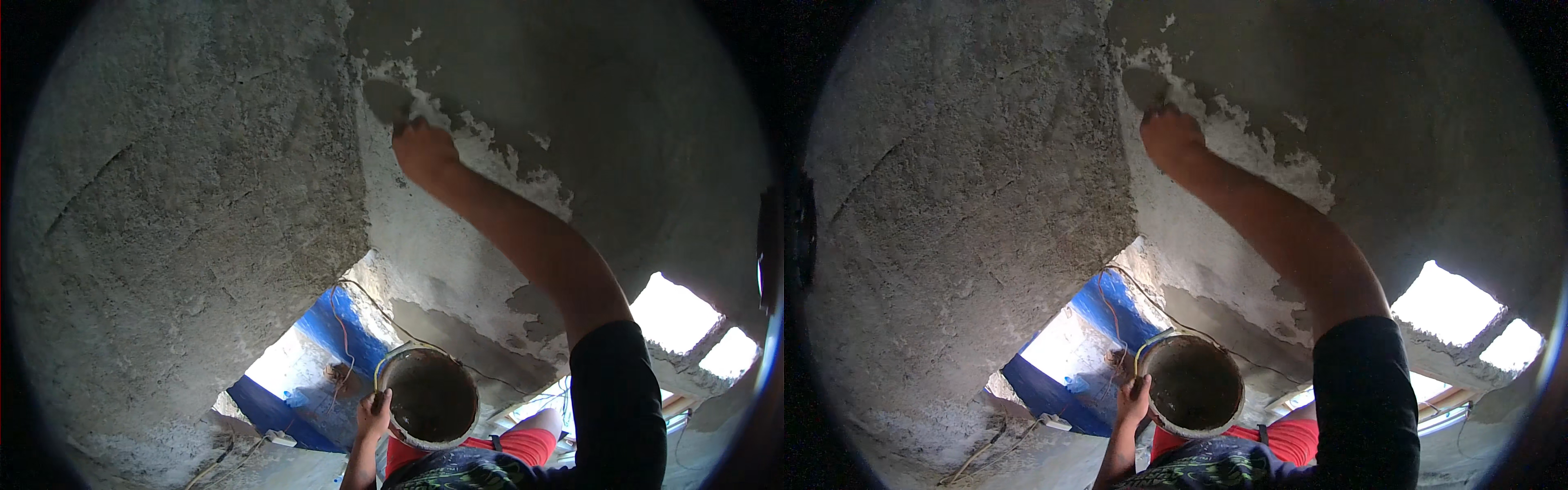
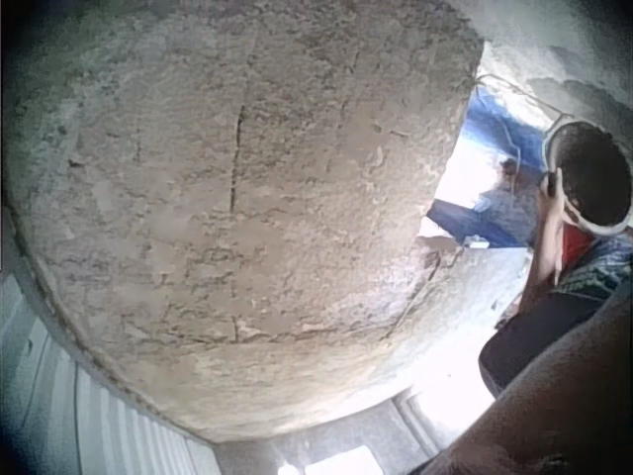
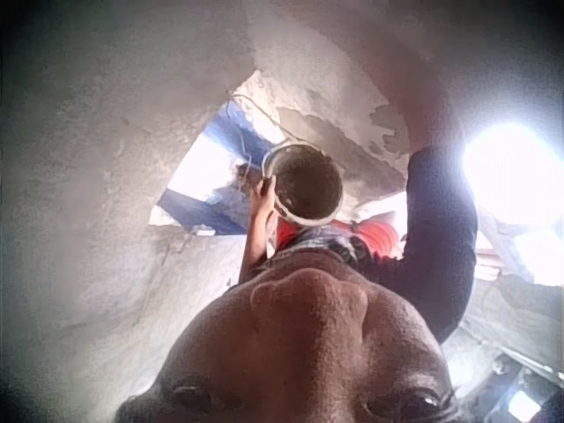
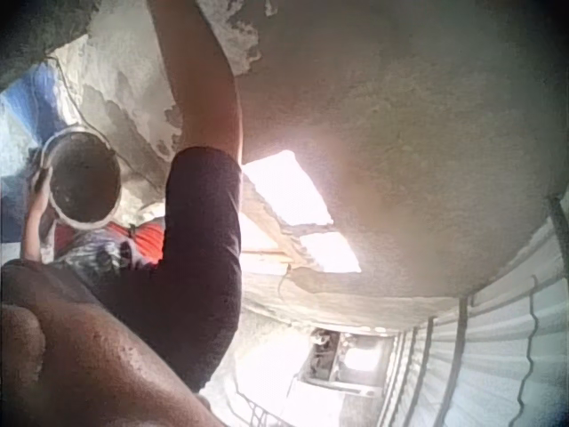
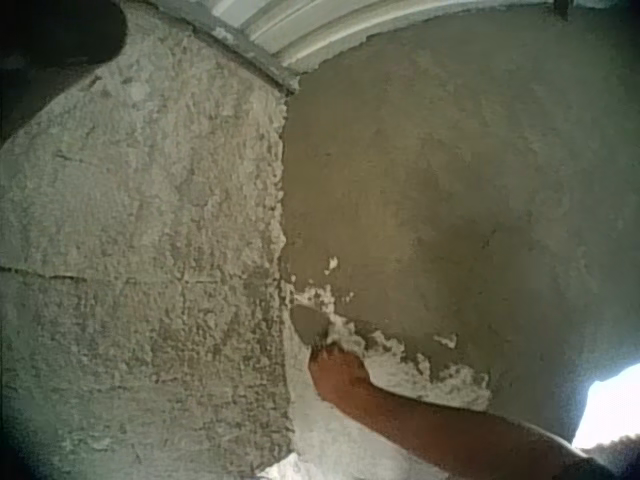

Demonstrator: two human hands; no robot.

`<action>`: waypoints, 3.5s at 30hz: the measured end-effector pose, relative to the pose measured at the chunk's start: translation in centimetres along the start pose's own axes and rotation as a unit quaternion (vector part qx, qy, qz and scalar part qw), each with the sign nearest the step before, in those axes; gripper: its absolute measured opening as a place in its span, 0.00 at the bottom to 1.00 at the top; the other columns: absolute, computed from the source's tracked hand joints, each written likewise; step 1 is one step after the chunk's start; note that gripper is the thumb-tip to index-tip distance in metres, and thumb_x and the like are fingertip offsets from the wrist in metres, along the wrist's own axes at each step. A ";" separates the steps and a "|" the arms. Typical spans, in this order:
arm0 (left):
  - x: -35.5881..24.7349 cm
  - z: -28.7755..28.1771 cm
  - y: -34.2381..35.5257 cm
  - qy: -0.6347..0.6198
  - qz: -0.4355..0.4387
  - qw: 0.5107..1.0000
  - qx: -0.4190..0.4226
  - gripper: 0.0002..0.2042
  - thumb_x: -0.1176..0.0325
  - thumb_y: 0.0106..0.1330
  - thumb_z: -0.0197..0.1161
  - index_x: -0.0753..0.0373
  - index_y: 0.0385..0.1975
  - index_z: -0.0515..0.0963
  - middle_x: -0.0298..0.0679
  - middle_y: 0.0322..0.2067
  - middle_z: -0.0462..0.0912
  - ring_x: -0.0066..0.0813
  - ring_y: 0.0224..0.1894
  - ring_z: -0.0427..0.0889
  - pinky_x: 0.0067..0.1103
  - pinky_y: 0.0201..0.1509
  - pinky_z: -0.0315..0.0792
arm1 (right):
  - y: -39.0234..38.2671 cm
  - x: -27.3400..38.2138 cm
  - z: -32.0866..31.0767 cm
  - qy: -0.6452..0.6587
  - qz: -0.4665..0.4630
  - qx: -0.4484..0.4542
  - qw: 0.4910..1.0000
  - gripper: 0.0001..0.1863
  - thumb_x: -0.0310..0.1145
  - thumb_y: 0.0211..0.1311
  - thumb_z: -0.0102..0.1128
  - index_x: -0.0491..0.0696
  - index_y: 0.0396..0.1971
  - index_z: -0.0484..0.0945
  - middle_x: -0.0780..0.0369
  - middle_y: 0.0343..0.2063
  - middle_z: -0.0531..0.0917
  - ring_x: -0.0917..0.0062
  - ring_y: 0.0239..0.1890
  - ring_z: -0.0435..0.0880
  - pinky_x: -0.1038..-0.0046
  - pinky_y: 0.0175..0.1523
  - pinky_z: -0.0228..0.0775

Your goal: The person patches a concrete wall by applying cement mixture from a bucket to the wall using a trowel.

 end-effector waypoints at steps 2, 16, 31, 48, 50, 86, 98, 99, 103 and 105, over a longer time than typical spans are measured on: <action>0.7 -0.3 0.3 0.014 -0.004 1.000 0.003 0.24 0.52 0.69 0.60 0.68 0.20 0.74 0.47 0.15 0.75 0.38 0.19 0.76 0.35 0.28 0.67 | -2.8 0.9 0.4 0.016 0.000 0.013 1.000 0.22 0.27 0.59 0.56 0.37 0.54 0.76 0.47 0.40 0.82 0.60 0.44 0.85 0.61 0.40 0.83; 0.8 1.5 0.7 0.001 -0.012 1.000 0.026 0.24 0.52 0.69 0.61 0.69 0.20 0.72 0.50 0.17 0.76 0.44 0.22 0.78 0.35 0.29 0.67 | -4.3 -5.6 -3.7 -0.155 0.095 -0.108 0.977 0.36 0.27 0.55 0.63 0.39 0.67 0.65 0.39 0.40 0.81 0.60 0.34 0.88 0.64 0.33 0.84; 1.1 1.4 0.5 0.044 0.022 0.999 0.017 0.24 0.50 0.68 0.62 0.68 0.21 0.74 0.54 0.21 0.78 0.54 0.27 0.80 0.40 0.32 0.69 | -1.4 -5.5 -4.0 -0.042 0.075 -0.027 0.996 0.29 0.26 0.63 0.53 0.33 0.64 0.64 0.43 0.50 0.80 0.57 0.52 0.82 0.61 0.40 0.84; 0.5 1.2 0.1 0.017 0.012 1.000 0.010 0.25 0.50 0.67 0.62 0.69 0.19 0.72 0.52 0.18 0.76 0.47 0.23 0.78 0.38 0.30 0.67 | -0.9 -4.4 -2.9 -0.114 0.027 -0.087 0.989 0.18 0.27 0.58 0.63 0.36 0.48 0.80 0.46 0.43 0.83 0.62 0.48 0.83 0.63 0.39 0.84; 0.4 0.1 -0.2 0.052 0.031 0.998 -0.014 0.25 0.50 0.67 0.63 0.69 0.19 0.72 0.52 0.18 0.76 0.48 0.23 0.78 0.37 0.30 0.67 | -4.8 -1.9 -1.4 -0.068 0.014 0.010 0.997 0.20 0.25 0.60 0.59 0.36 0.52 0.77 0.46 0.42 0.83 0.61 0.47 0.84 0.62 0.40 0.83; 1.1 1.0 0.2 0.062 0.034 0.997 0.035 0.23 0.52 0.67 0.63 0.69 0.22 0.76 0.52 0.19 0.79 0.48 0.23 0.81 0.37 0.28 0.69 | -10.1 -7.0 -6.5 -0.065 0.077 -0.063 0.993 0.21 0.27 0.64 0.54 0.39 0.57 0.73 0.49 0.38 0.85 0.63 0.45 0.86 0.63 0.38 0.85; -0.9 2.7 -0.3 0.047 0.019 0.998 0.045 0.26 0.46 0.67 0.61 0.69 0.27 0.78 0.54 0.24 0.81 0.48 0.31 0.83 0.38 0.36 0.71 | -0.8 -7.7 -4.6 -0.042 0.037 -0.098 0.994 0.12 0.29 0.61 0.58 0.39 0.41 0.82 0.51 0.41 0.85 0.63 0.48 0.84 0.64 0.45 0.83; -1.3 2.6 -0.1 0.069 0.017 0.997 0.040 0.26 0.47 0.67 0.61 0.70 0.27 0.77 0.53 0.24 0.81 0.48 0.30 0.82 0.38 0.35 0.71 | -2.7 -7.2 -1.0 -0.001 0.031 -0.044 0.999 0.12 0.29 0.59 0.58 0.40 0.40 0.83 0.51 0.42 0.84 0.64 0.48 0.84 0.66 0.44 0.83; 0.4 1.0 -0.6 0.082 0.014 0.996 0.016 0.24 0.49 0.68 0.61 0.69 0.25 0.77 0.50 0.20 0.79 0.45 0.25 0.80 0.36 0.31 0.69 | -14.2 -2.3 5.1 0.029 -0.019 -0.002 0.999 0.12 0.29 0.57 0.59 0.42 0.40 0.82 0.59 0.35 0.84 0.70 0.46 0.83 0.69 0.37 0.82; 0.0 0.0 -1.4 0.064 -0.013 0.998 0.011 0.23 0.50 0.68 0.61 0.68 0.26 0.77 0.49 0.20 0.79 0.42 0.24 0.80 0.35 0.30 0.69 | -21.2 -2.3 7.9 0.137 0.069 0.066 0.986 0.33 0.27 0.57 0.56 0.44 0.65 0.63 0.52 0.38 0.82 0.65 0.39 0.86 0.63 0.33 0.81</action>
Point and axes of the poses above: each hand's wrist, its own y-axis towards the middle knuckle, its own z-axis out of the palm, x = y × z, the point moved 8 cm from there along y, towards the middle knuckle
